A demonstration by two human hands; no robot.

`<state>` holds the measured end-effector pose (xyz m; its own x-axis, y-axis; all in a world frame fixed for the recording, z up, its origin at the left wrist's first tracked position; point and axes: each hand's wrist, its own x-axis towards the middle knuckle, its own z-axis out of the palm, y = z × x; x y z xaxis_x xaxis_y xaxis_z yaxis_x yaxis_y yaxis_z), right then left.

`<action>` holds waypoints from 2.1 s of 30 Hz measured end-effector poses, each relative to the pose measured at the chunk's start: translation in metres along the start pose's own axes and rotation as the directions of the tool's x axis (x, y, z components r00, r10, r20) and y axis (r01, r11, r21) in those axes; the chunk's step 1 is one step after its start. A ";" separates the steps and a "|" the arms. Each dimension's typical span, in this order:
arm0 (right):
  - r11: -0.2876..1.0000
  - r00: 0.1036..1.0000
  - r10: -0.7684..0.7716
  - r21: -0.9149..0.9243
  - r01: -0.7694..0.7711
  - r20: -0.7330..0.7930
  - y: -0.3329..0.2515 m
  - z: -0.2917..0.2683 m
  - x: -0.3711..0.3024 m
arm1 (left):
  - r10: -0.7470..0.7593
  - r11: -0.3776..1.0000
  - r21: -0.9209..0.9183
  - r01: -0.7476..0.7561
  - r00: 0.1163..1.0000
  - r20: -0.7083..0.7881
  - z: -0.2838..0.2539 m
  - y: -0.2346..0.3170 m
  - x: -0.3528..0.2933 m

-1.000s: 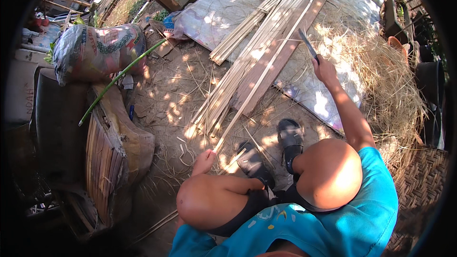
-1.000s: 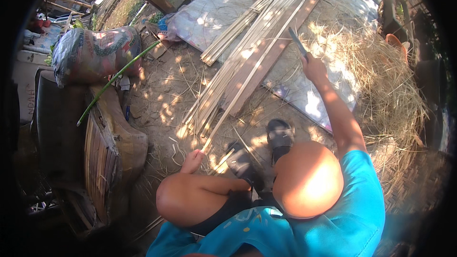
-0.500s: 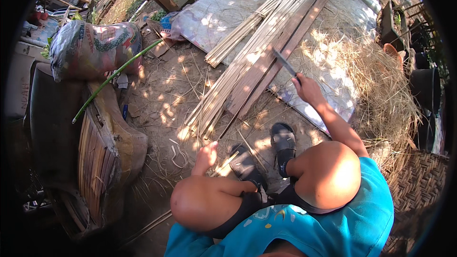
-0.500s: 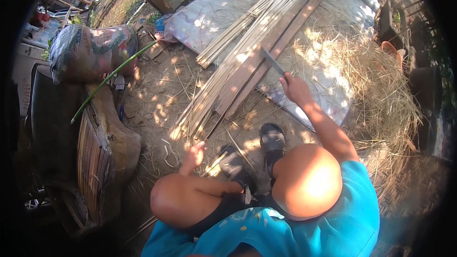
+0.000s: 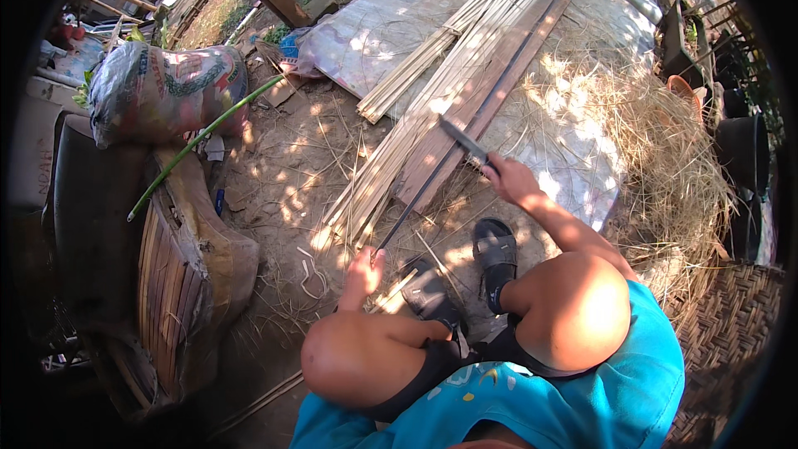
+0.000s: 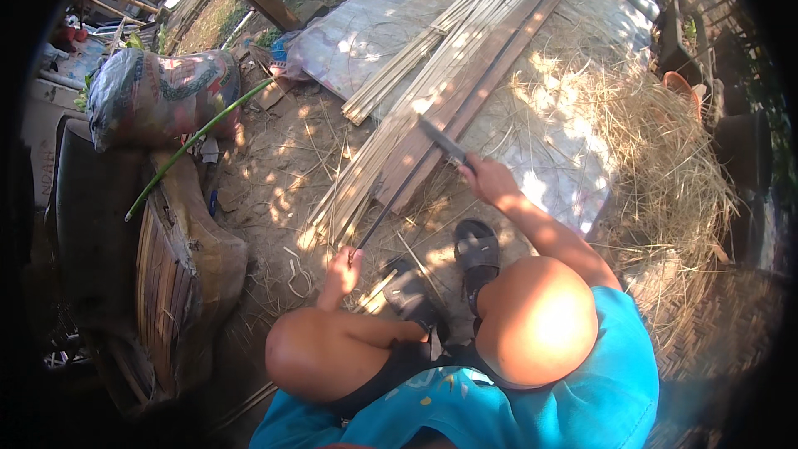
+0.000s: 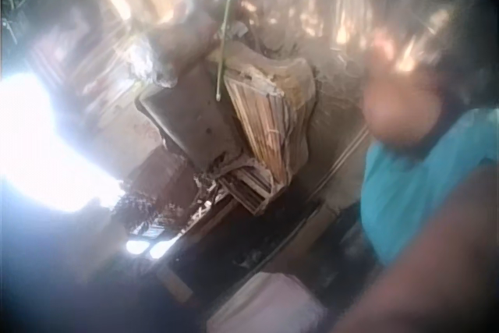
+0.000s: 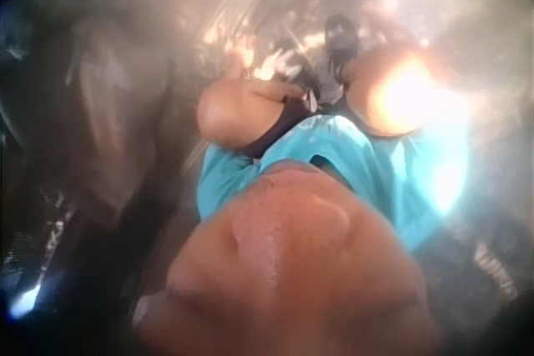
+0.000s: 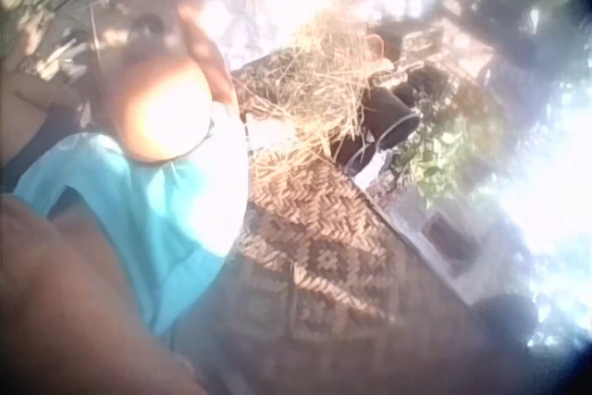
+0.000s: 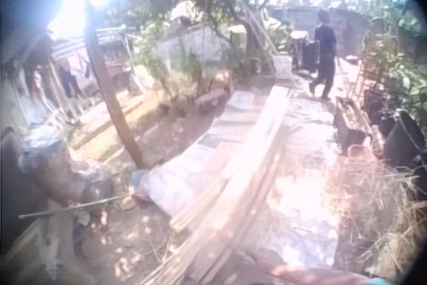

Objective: The person retrieves a bundle of bamboo strips, unties it, and sits on the ground. Using a knife, they repeatedly split the bamboo strips into thinner pieces and place them on a pile.

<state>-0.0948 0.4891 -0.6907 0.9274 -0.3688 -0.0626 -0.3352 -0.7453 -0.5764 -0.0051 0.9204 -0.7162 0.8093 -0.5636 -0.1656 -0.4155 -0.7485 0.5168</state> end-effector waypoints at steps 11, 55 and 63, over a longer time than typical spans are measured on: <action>0.947 0.920 0.219 -0.154 -0.281 -0.326 0.117 -0.083 0.063 | -0.164 0.986 0.048 0.157 0.959 0.230 -0.042 -0.033 -0.045; 0.948 0.843 -0.303 0.046 0.316 0.445 -0.078 0.040 -0.063 | -0.197 0.976 -0.034 0.216 0.937 0.288 -0.017 0.001 0.012; 0.965 0.935 0.124 -0.179 -0.191 -0.332 0.101 -0.066 0.063 | -0.167 0.983 0.107 0.151 0.972 0.163 -0.037 -0.097 -0.106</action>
<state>-0.0811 0.3544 -0.6991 0.7708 -0.6214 0.1402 -0.5306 -0.7481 -0.3985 -0.0352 1.0652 -0.7175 0.7886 -0.4801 -0.3843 -0.3310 -0.8580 0.3927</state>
